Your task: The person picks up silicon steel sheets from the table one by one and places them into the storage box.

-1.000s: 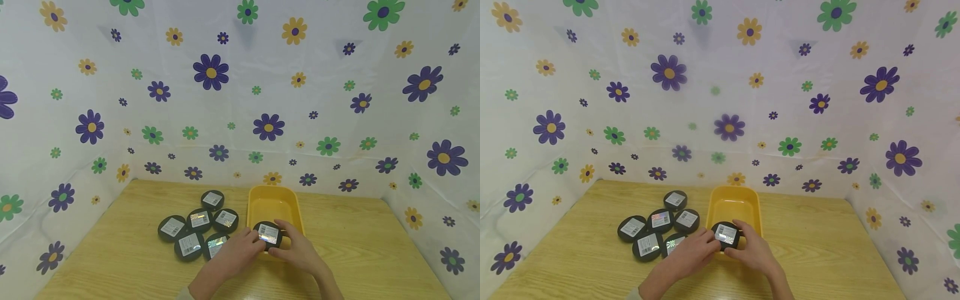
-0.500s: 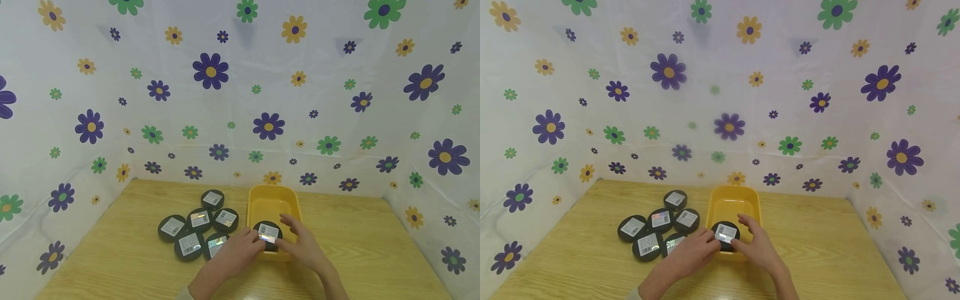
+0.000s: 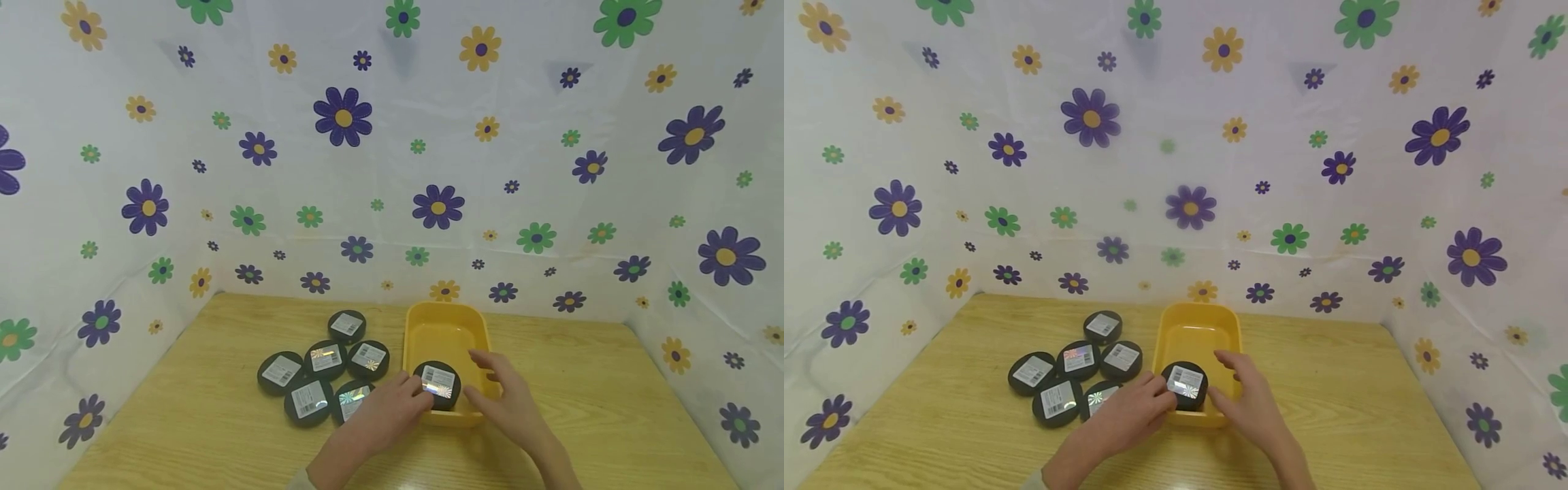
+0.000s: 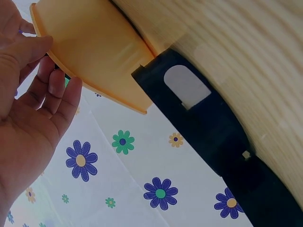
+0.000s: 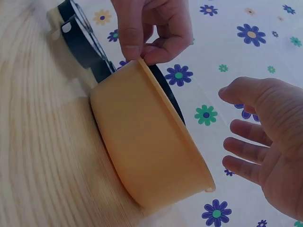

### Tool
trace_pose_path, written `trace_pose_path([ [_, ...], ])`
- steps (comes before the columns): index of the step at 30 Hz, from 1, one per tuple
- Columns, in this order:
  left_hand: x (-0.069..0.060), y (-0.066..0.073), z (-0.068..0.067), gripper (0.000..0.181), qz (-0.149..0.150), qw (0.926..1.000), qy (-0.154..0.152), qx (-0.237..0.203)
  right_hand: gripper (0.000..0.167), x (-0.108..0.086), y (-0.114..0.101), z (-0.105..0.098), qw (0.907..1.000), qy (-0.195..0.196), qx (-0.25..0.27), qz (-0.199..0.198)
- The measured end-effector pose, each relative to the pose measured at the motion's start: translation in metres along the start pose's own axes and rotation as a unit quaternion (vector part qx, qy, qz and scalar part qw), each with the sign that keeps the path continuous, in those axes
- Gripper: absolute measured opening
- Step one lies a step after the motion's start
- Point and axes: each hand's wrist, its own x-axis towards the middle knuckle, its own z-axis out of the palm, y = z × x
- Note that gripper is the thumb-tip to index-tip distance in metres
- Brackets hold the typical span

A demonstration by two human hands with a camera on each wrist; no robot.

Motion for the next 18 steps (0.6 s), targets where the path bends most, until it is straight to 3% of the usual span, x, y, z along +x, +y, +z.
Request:
trace_pose_path([
  [5,0.000,0.000,0.001,0.017,0.004,1.0000,0.006,0.003,0.056,-0.011,0.003,-0.008,0.9976,0.018,-0.043,-0.051],
  [18,0.000,0.000,0.001,0.016,-0.001,1.0000,-0.009,-0.004,0.054,-0.036,0.010,-0.023,0.9782,0.003,-0.176,-0.111],
])
